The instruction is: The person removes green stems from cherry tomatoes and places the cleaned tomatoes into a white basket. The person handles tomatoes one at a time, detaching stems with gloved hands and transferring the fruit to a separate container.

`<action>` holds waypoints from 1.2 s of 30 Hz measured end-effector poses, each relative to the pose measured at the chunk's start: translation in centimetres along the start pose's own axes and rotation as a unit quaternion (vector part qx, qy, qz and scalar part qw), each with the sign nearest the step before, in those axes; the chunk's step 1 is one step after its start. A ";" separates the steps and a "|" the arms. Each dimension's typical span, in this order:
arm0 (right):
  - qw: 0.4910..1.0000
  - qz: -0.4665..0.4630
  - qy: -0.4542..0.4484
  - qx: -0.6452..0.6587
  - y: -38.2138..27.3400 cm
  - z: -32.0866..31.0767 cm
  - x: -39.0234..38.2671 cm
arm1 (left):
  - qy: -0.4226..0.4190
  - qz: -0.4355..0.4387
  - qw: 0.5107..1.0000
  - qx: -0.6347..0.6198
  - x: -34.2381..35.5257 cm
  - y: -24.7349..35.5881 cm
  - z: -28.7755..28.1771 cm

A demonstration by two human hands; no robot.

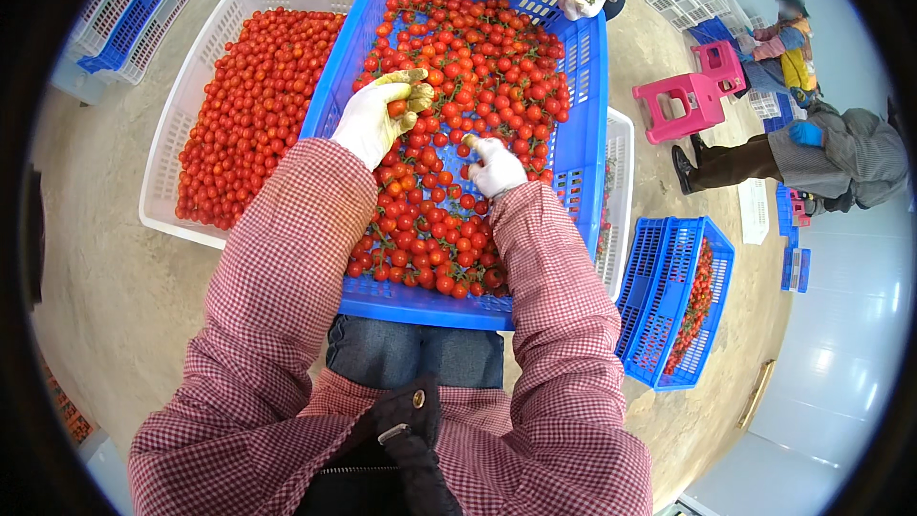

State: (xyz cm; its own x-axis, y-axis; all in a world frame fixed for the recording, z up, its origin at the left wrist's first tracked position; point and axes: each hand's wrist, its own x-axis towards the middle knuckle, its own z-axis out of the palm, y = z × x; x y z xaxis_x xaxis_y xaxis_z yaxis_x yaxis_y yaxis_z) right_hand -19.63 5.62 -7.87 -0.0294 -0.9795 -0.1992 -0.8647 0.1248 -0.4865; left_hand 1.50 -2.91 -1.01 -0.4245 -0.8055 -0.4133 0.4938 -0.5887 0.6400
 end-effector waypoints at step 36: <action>0.910 0.143 0.359 -0.149 -0.8 -16.6 -6.5 | -0.093 0.093 0.885 -0.446 -0.9 4.7 -0.7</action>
State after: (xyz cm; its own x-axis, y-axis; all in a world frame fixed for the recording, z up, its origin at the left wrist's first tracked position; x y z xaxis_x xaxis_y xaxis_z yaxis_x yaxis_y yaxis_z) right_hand -27.06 9.28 7.96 -0.5011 -0.7786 0.3778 -0.8653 0.4466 -0.2274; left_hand 4.73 -5.03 1.95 -0.3490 -0.9180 -0.1882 0.9362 -0.3324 -0.1145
